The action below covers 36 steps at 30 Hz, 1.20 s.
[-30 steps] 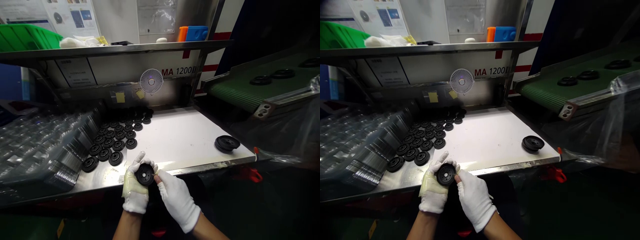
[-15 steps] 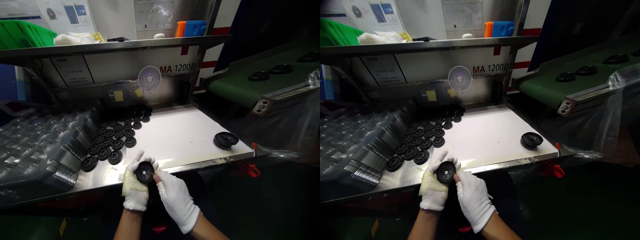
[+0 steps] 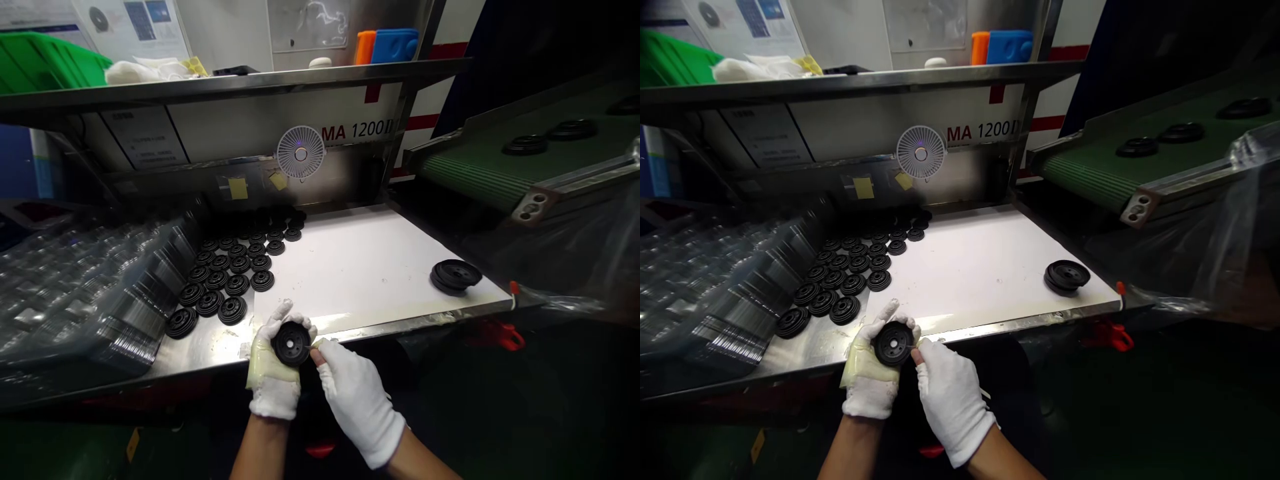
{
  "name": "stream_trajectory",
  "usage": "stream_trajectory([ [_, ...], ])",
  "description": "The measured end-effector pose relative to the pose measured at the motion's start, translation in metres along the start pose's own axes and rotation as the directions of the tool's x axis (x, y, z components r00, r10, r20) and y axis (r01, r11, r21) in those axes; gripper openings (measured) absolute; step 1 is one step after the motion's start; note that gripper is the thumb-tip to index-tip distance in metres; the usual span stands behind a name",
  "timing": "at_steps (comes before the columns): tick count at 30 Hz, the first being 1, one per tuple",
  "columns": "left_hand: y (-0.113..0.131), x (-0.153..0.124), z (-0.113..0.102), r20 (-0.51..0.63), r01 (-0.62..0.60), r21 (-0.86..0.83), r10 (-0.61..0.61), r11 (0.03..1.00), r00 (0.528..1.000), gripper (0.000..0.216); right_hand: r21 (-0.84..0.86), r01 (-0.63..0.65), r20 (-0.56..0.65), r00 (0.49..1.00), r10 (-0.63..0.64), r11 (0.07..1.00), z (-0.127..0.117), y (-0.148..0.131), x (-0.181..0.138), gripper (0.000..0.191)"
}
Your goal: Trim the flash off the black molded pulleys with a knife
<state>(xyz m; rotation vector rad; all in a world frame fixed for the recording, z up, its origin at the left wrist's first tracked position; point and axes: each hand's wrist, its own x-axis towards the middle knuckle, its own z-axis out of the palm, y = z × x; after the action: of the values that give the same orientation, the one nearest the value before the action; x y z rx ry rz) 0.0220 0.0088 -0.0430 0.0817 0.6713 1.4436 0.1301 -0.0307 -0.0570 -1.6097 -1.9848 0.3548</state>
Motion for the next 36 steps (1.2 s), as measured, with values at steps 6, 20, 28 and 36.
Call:
stream_trajectory([
  [6,-0.003,0.004,0.005,-0.104,-0.080,-0.130,0.067,0.988,0.992,0.017,0.036,0.035,0.014,0.999,-0.035,0.999,0.004,-0.011,-0.004,0.024],
  [20,-0.002,0.002,0.006,-0.066,-0.117,-0.100,0.111,0.988,0.992,0.026,0.043,0.009,0.016,1.000,-0.009,0.999,0.003,-0.011,-0.004,0.025],
  [28,0.002,0.001,0.002,-0.003,-0.014,-0.067,0.014,0.998,1.000,0.020,0.020,0.008,-0.001,1.000,-0.008,1.000,0.000,-0.006,-0.003,0.022],
  [36,0.004,-0.006,0.000,0.066,-0.021,-0.018,0.022,1.000,0.998,0.033,0.045,0.018,0.002,1.000,-0.018,0.999,-0.001,-0.009,-0.005,0.025],
])
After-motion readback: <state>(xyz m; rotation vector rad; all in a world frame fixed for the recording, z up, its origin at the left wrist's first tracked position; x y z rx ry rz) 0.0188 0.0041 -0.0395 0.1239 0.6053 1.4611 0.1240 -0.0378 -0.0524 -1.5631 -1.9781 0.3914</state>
